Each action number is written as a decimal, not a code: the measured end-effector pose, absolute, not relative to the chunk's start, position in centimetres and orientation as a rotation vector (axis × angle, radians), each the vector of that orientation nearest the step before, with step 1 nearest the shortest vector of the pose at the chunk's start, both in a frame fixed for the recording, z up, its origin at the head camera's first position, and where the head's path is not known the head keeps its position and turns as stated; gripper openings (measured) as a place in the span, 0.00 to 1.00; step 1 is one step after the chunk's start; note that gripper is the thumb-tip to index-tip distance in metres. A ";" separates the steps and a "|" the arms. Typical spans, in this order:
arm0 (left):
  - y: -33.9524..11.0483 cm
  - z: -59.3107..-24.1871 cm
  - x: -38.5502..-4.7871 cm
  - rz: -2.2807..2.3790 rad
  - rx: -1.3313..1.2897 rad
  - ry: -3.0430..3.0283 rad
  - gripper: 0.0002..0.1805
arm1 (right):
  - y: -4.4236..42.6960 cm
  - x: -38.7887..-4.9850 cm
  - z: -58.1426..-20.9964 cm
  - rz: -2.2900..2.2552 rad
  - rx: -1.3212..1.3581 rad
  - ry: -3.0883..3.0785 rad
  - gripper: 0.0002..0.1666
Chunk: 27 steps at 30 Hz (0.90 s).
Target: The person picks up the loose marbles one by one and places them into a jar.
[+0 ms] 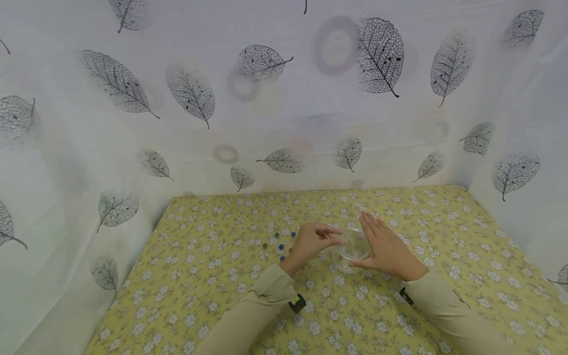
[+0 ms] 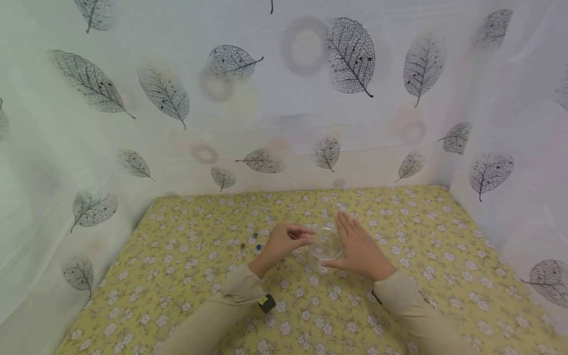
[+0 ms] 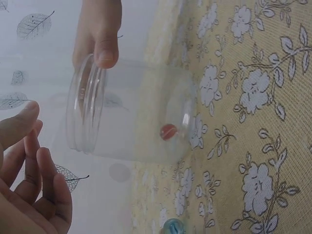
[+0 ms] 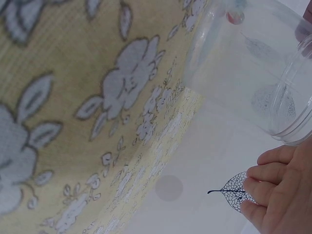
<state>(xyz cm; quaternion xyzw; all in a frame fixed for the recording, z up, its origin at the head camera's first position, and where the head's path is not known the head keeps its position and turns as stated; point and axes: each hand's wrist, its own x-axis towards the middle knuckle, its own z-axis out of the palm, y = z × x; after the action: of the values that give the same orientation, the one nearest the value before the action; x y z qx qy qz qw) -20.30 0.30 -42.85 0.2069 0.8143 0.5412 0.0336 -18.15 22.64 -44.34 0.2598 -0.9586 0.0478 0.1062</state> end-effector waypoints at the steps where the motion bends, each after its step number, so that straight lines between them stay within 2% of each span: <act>1: 0.2 -42.8 -20.3 1.668 0.639 2.509 0.12 | 22.6 -18.1 -44.3 0.141 0.764 -2.826 0.71; 12: -1.3 -41.7 -20.0 1.687 0.642 2.508 0.12 | 22.6 -18.2 -44.3 0.164 0.760 -2.851 0.71; 27: -5.2 -40.2 -20.2 1.735 0.436 2.514 0.11 | 22.6 -18.1 -44.1 0.159 0.766 -2.874 0.70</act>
<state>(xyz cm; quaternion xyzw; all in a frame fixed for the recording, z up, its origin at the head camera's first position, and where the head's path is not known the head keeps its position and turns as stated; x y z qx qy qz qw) -20.22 -5.18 -40.25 0.1412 0.8145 0.5620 0.0279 -18.06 22.57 -44.13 0.2565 -0.9617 0.0533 0.0813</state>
